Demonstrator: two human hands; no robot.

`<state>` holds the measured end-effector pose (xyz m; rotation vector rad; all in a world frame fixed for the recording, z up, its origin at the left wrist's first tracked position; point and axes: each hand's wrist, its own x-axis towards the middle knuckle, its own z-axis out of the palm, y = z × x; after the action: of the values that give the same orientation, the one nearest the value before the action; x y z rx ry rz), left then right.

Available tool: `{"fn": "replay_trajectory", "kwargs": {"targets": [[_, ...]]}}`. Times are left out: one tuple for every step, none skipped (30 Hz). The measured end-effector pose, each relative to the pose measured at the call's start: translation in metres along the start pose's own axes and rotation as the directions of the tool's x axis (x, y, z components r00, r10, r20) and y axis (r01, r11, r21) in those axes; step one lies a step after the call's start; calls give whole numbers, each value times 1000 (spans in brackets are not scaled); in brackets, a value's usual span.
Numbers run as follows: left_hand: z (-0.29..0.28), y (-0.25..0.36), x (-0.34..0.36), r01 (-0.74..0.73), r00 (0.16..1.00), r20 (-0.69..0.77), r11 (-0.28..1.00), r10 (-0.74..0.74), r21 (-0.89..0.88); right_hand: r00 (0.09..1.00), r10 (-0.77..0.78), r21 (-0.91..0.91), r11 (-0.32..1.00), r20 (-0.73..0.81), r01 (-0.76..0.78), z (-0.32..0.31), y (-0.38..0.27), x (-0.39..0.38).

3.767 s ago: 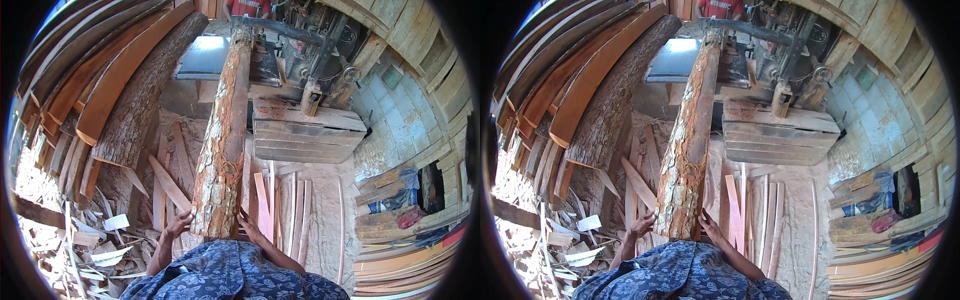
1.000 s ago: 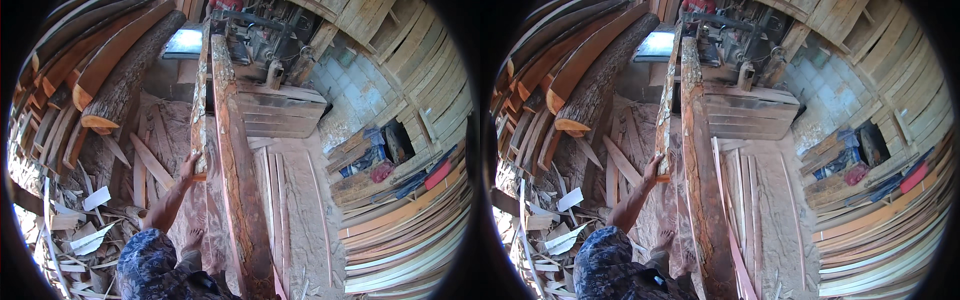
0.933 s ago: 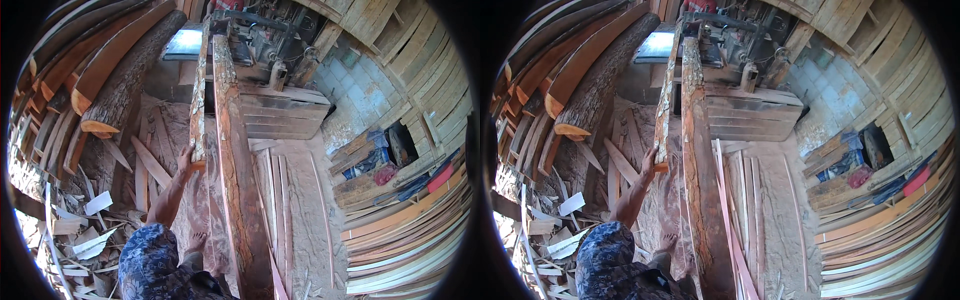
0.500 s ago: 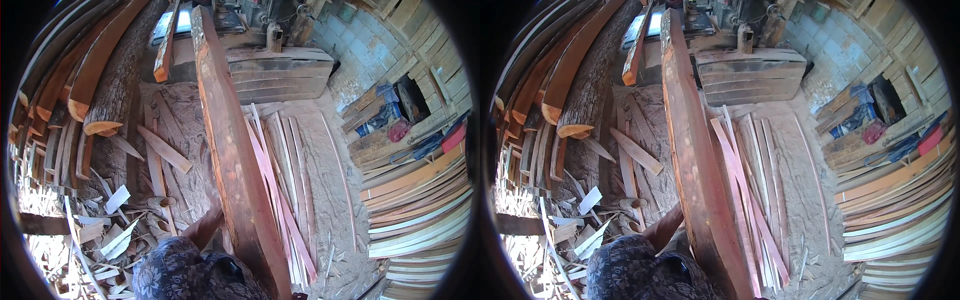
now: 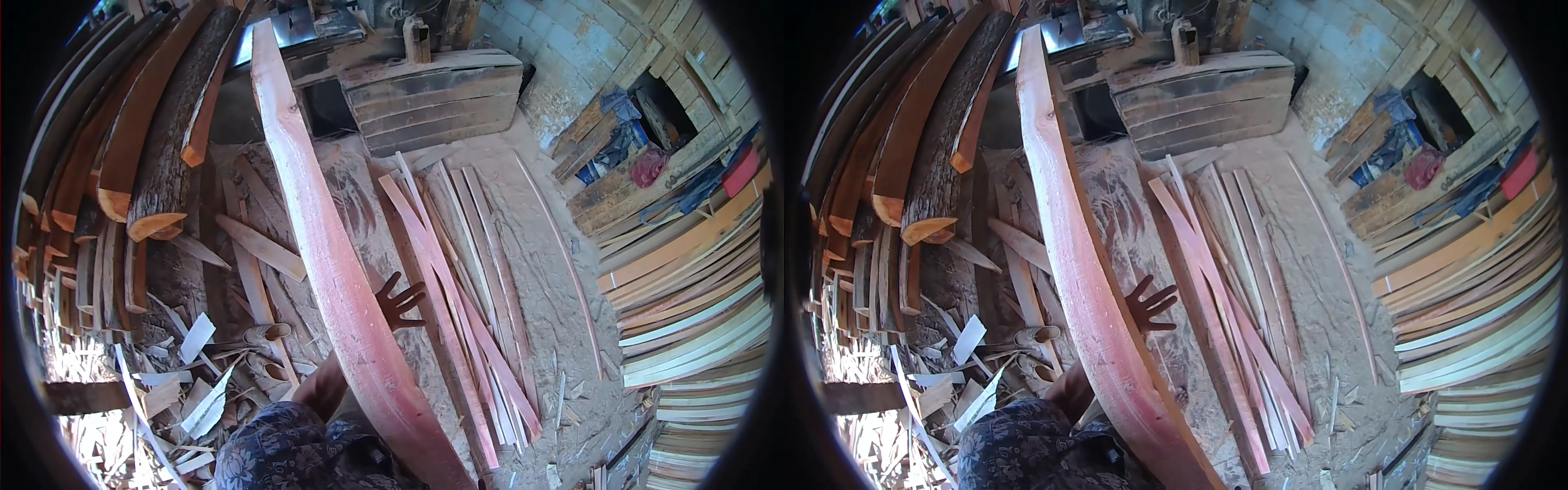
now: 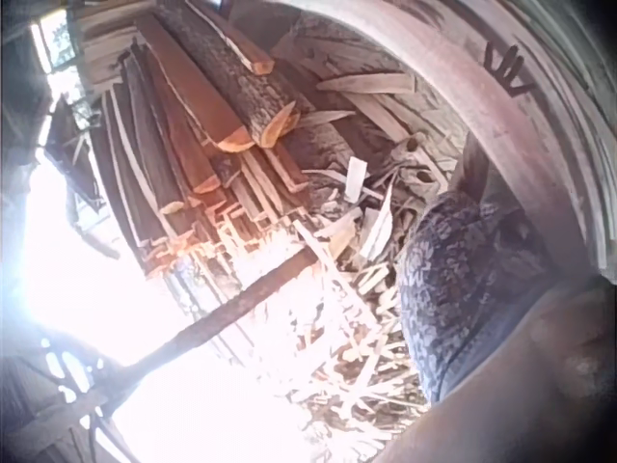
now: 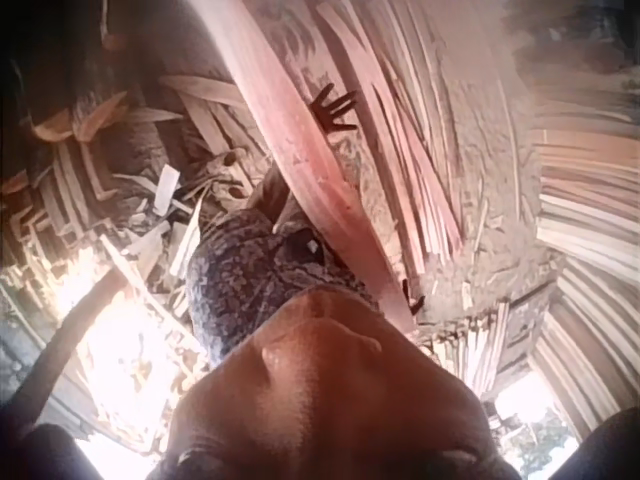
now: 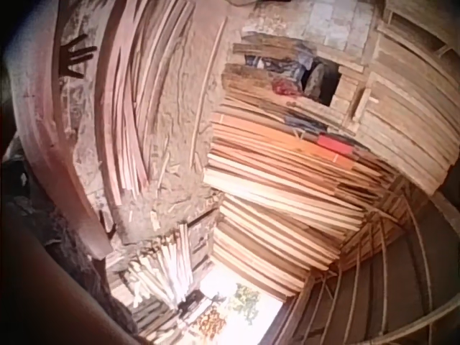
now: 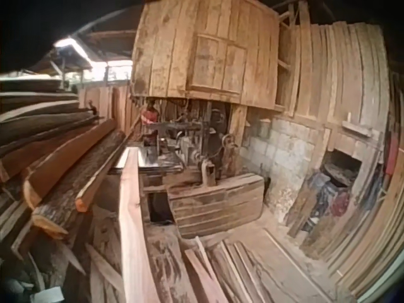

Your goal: The person feeds a large wood slab and then smaller logs through a band saw to cut thin strips, while a helper assists by guiding the wood from the other side. The person guides the material by hand and sets the cut strips aside.

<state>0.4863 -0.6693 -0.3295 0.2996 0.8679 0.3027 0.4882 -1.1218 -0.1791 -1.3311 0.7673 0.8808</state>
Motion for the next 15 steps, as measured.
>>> {"fn": "replay_trajectory", "kwargs": {"targets": [[4,19,8,-34,999,10,999,34,-1,1000,-1,15,1000,25,1,18,3,12],[5,31,9,-57,998,12,998,57,-1,999,8,26,1000,33,-9,33,8,16],[4,49,12,-90,996,20,996,90,2,998,13,43,999,61,-16,51,14,26],[4,69,16,-123,992,32,992,123,2,996,20,56,998,84,-25,69,20,33],[4,92,21,-161,986,47,987,161,-2,994,29,67,997,107,-37,89,25,42],[2,116,25,-199,978,57,980,198,1,990,47,82,995,131,-58,112,30,51],[-4,142,28,-244,968,59,970,244,-3,985,64,86,993,162,-78,136,36,57],[-15,171,26,-304,951,55,953,304,-14,975,87,77,992,205,-105,163,38,65],[-23,198,28,-347,935,74,938,347,-14,965,99,91,988,242,-124,189,49,74],[-32,224,29,-391,916,89,920,391,-13,951,116,96,984,286,-149,220,57,82],[-41,244,34,-426,897,126,905,424,-9,939,122,118,979,320,-167,251,68,90],[-64,258,27,-476,871,136,879,472,-7,915,149,103,974,375,-201,283,74,97],[-84,262,24,-509,848,171,861,501,1,896,158,108,969,414,-221,316,82,103],[-112,259,10,-510,856,119,859,503,39,871,183,95,963,457,-252,350,89,107],[-133,251,-5,-433,900,-18,898,435,76,845,191,103,955,499,-277,386,95,110]]}}
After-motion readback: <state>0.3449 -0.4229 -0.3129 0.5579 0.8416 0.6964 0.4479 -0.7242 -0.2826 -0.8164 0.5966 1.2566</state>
